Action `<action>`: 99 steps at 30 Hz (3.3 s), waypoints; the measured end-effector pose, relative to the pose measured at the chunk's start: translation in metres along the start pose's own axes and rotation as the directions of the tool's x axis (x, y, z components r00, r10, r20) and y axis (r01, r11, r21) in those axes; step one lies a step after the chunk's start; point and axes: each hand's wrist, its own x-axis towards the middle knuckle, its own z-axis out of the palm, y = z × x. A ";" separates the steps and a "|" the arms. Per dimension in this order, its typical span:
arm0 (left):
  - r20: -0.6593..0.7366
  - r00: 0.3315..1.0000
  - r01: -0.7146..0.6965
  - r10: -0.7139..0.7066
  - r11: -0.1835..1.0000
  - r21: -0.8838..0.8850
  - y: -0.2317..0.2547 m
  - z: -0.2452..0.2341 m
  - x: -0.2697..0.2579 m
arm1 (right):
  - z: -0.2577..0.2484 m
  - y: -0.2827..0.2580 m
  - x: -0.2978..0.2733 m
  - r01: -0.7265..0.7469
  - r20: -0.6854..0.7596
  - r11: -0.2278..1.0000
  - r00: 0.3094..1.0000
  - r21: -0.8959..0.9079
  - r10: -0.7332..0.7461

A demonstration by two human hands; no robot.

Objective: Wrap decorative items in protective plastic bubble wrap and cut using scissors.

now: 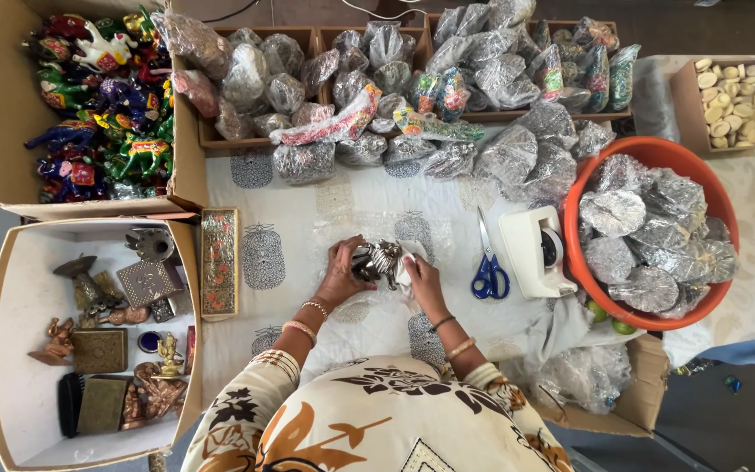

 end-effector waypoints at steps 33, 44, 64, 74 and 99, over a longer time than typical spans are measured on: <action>0.060 0.994 0.087 -0.096 0.987 0.133 0.003 0.007 0.007 | -0.085 -0.003 -0.058 0.261 -0.195 0.948 0.935 -0.183 -0.295; -0.078 0.994 -0.044 0.079 0.927 0.373 0.027 0.008 -0.034 | -0.002 -0.058 -0.010 0.252 0.050 0.923 0.967 -0.291 -0.248; -0.171 0.977 0.186 -0.123 0.884 0.428 0.020 0.014 -0.071 | -0.014 -0.052 -0.006 0.208 0.058 0.969 0.974 0.131 -0.217; -0.179 0.981 0.159 -0.076 0.846 0.510 -0.008 0.011 -0.066 | -0.012 -0.033 0.005 0.202 0.064 0.963 0.974 0.180 -0.217; -0.087 0.991 -0.108 0.104 0.993 -0.042 0.034 0.034 0.014 | -0.018 -0.035 0.003 0.110 0.127 0.965 0.982 0.237 -0.143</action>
